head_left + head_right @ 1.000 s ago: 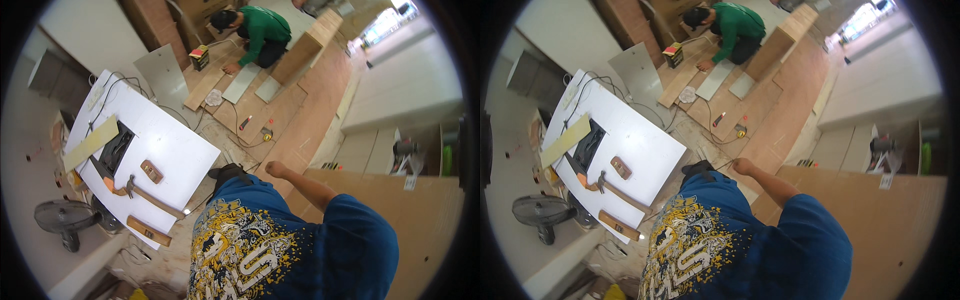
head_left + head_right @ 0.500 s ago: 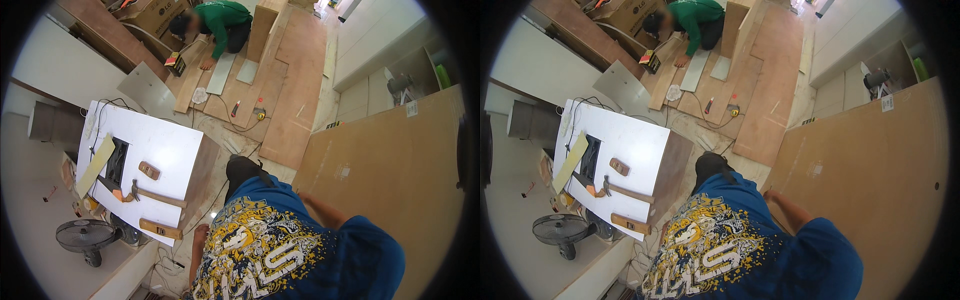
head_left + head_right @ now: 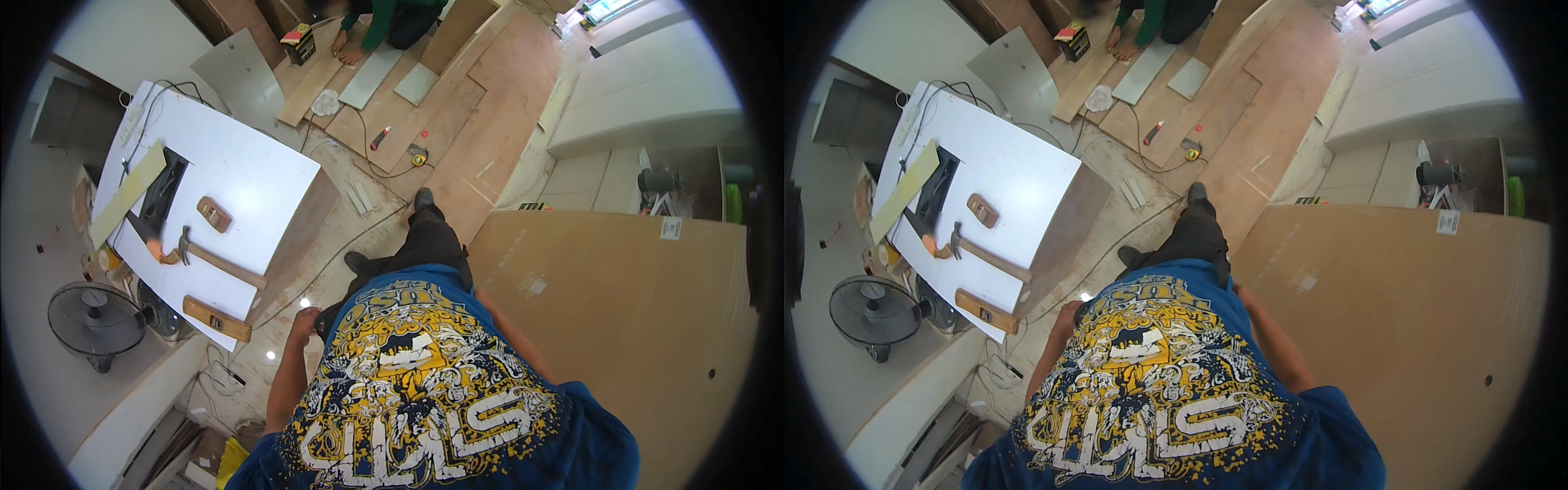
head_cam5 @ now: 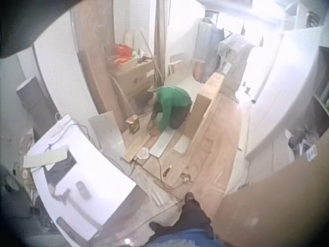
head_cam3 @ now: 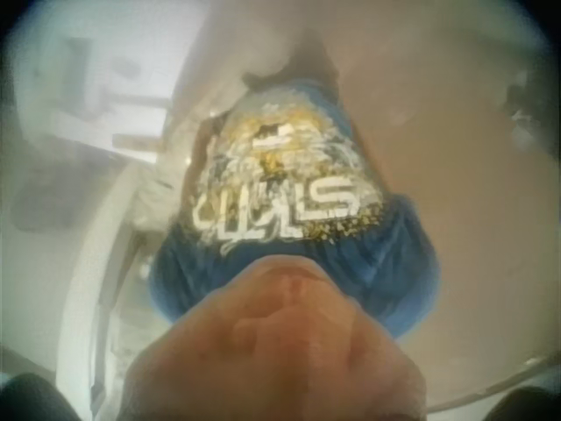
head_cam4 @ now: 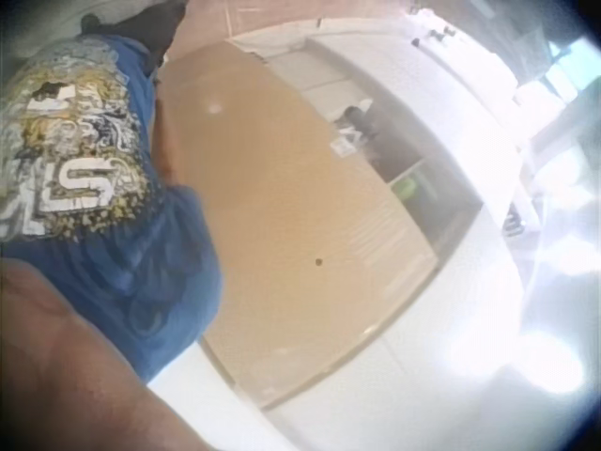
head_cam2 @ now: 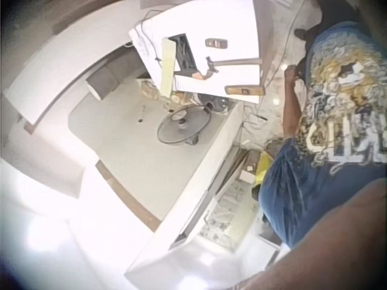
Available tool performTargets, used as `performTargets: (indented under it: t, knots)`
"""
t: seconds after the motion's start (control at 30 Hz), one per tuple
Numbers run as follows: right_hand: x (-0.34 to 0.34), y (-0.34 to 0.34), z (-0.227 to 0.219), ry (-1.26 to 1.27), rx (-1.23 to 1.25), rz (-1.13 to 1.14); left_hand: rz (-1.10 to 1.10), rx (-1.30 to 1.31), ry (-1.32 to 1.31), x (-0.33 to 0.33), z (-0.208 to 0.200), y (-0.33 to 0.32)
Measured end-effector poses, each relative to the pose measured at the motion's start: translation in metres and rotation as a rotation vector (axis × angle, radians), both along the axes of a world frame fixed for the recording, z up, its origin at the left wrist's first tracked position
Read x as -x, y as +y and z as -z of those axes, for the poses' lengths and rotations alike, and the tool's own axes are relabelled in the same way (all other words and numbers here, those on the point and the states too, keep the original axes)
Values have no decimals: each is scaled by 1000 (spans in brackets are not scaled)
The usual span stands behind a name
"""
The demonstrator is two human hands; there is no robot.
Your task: The person kneels on the floor and handles a large wooden panel, aligning it with another piece. They use a tape measure to measure the panel and a small tool to adjust or mark it. Another person in a green shirt works nearby on similar wooden components.
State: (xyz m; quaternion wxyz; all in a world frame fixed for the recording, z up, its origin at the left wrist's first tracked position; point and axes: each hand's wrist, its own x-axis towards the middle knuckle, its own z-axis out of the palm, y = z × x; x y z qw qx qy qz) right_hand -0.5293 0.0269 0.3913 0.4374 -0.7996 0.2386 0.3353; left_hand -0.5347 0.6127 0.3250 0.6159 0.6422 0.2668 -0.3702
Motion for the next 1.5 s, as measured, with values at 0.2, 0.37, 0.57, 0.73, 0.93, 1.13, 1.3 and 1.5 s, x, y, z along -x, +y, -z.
performTargets:
  t: [0.2, 0.37, 0.57, 0.73, 0.93, 1.13, 1.3, 1.5]
  knots:
    - [-11, -99, 12, 86, 216, -277, -78, -40, 293, -23, -8, -60]
    - [-111, -209, 28, 294, -324, 269, -235, -45, 273, -32, 0, -125]
    - [-323, -220, -9, -184, -30, -502, -233, -282, 27, -151, -99, -192]
    - [-403, -257, -11, 19, -170, -224, -460, -318, 45, -162, -154, -218]
    - [-432, -273, -13, 52, -211, -26, -410, -837, -117, -135, -137, -190]
    - [-378, -340, 27, -185, 63, -882, -742, -576, 40, -123, -83, -138]
    - [-307, -235, 19, 188, 11, -183, 234, -866, -277, -113, -62, -121]
    - [-240, -142, 2, 112, -37, -285, -10, -790, -483, -213, -176, -108]
